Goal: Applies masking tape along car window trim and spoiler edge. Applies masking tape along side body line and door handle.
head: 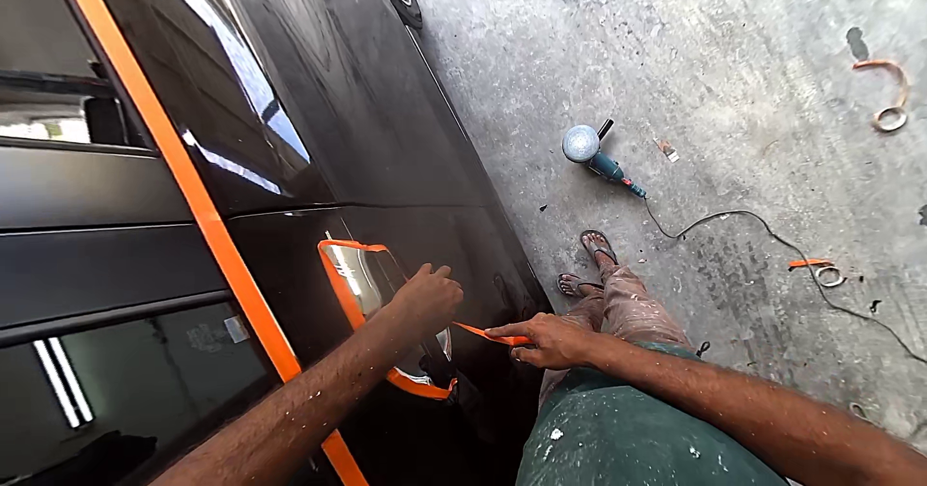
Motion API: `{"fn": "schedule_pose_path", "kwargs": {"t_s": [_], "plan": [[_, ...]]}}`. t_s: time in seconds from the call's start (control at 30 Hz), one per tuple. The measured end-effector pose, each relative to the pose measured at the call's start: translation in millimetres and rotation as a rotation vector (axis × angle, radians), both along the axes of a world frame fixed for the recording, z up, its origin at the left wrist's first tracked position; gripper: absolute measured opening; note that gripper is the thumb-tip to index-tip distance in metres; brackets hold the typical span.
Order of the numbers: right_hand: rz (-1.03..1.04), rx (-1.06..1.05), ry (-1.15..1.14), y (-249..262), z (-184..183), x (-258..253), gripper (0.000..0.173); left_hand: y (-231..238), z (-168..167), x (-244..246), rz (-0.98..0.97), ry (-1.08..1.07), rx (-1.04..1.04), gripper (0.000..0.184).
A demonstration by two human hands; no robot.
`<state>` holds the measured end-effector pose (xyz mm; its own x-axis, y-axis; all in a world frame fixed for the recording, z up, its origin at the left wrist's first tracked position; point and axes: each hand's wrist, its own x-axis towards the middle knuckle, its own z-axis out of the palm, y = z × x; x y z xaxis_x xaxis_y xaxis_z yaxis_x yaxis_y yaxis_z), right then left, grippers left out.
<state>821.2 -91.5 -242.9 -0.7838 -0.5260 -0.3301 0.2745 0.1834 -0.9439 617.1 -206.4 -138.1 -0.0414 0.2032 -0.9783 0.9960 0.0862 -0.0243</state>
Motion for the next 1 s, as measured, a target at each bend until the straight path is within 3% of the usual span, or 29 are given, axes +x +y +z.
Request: {"fn": "schedule_pose_path", "kwargs": {"t_s": [0.3,0.67,1.0], "plan": [[0.027,-0.158,0.011,-22.0,2.5,-4.4,0.052,-5.0,-8.7,-7.1,-0.01,-0.055,0.048,0.017],[0.015,-0.366,-0.234,-36.9,-0.5,-2.6,0.053,-8.5,-10.5,-0.6,0.045,-0.105,0.05,0.018],[0.027,-0.459,-0.283,-45.0,1.8,-5.8,0.053,-16.5,-6.9,6.7,0.043,-0.161,0.089,0.014]]}}
